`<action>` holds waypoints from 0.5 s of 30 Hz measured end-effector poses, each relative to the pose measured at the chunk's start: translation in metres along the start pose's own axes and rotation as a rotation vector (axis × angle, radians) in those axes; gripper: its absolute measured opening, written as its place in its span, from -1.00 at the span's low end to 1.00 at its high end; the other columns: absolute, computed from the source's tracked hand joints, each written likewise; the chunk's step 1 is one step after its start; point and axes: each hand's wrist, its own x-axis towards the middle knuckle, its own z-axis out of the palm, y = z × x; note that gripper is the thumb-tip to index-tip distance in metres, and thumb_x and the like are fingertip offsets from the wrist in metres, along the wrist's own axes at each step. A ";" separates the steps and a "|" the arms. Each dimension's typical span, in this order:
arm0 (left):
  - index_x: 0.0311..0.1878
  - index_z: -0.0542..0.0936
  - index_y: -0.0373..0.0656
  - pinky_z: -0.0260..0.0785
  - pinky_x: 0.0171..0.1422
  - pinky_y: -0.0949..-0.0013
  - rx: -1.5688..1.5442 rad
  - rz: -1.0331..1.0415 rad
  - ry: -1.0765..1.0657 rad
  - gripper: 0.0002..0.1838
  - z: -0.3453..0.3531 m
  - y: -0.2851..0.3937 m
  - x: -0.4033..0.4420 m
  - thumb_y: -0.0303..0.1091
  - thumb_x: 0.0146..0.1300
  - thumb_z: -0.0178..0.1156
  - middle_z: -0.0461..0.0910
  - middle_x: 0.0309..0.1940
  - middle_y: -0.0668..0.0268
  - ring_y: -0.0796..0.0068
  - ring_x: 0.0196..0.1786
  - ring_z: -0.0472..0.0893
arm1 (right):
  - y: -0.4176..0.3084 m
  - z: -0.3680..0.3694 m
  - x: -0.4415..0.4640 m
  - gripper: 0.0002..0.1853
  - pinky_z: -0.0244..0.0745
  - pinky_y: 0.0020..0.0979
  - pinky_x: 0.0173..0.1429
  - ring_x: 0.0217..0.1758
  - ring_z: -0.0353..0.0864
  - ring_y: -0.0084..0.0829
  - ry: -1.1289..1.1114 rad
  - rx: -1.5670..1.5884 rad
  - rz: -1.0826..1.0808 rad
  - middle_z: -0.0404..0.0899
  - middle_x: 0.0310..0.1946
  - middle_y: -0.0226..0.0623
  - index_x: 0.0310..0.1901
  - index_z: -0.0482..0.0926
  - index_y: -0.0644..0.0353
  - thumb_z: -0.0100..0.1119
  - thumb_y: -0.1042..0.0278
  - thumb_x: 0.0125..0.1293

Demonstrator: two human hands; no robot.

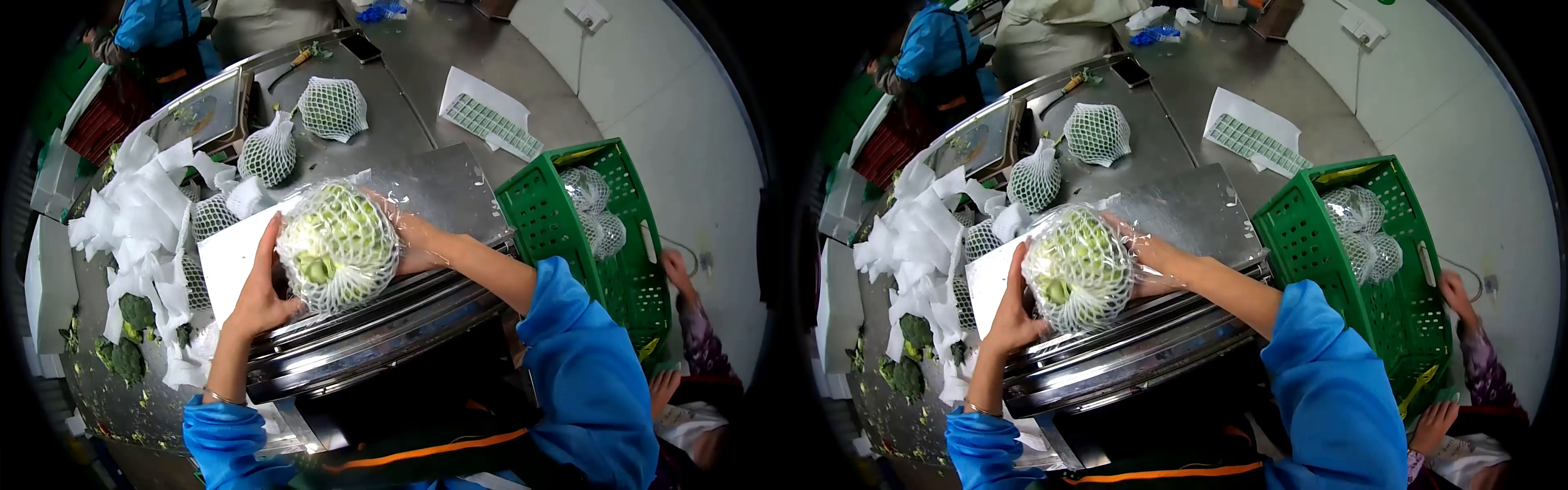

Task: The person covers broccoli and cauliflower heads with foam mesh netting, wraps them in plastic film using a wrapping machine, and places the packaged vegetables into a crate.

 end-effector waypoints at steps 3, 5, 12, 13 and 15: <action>0.37 -0.06 -0.13 0.34 0.10 0.35 -0.120 -0.109 -0.031 0.16 0.007 0.016 -0.012 -0.51 -0.37 0.42 0.30 0.17 0.04 0.32 0.03 0.48 | -0.002 -0.001 -0.030 -0.34 0.07 0.02 0.29 0.29 0.13 -0.19 0.002 0.147 0.197 0.16 0.22 -0.12 0.22 0.10 0.11 0.07 0.03 0.16; 0.35 0.00 -0.14 0.44 -0.03 0.34 0.026 -0.128 -0.091 0.17 0.016 0.038 -0.032 -0.43 -0.42 0.48 0.44 0.04 0.05 0.32 -0.11 0.57 | -0.016 0.002 -0.061 -0.38 0.17 -0.01 0.22 0.21 0.23 -0.19 -0.014 0.145 0.311 0.24 0.13 -0.09 0.14 0.18 0.19 0.10 0.03 0.14; 0.28 0.05 -0.18 0.45 -0.04 0.27 -0.145 -0.311 -0.528 0.08 0.065 0.078 -0.136 -0.09 -0.29 0.47 0.55 -0.15 0.03 0.17 -0.13 0.59 | -0.159 0.050 -0.147 -0.13 0.31 -0.37 0.19 0.11 0.40 -0.22 -0.185 0.017 0.653 0.33 0.08 0.04 0.11 0.15 0.38 0.43 0.05 -0.11; 0.28 0.07 -0.17 0.45 -0.03 0.25 -0.177 -0.312 -0.537 0.03 0.079 0.072 -0.158 -0.08 -0.24 0.45 0.55 -0.15 0.02 0.16 -0.13 0.59 | -0.155 0.064 -0.166 -0.17 0.35 -0.33 0.16 0.09 0.42 -0.20 -0.181 0.076 0.628 0.31 0.10 0.06 0.13 0.14 0.36 0.35 0.01 -0.03; 0.27 0.10 -0.16 0.39 0.04 0.25 -0.221 -0.390 -0.596 -0.09 0.092 0.079 -0.177 -0.08 -0.09 0.37 0.53 -0.10 0.04 0.15 -0.05 0.56 | -0.145 0.079 -0.199 -0.25 0.40 -0.30 0.12 0.09 0.44 -0.18 -0.134 0.421 0.828 0.27 0.14 0.07 0.17 0.13 0.33 0.18 -0.03 0.12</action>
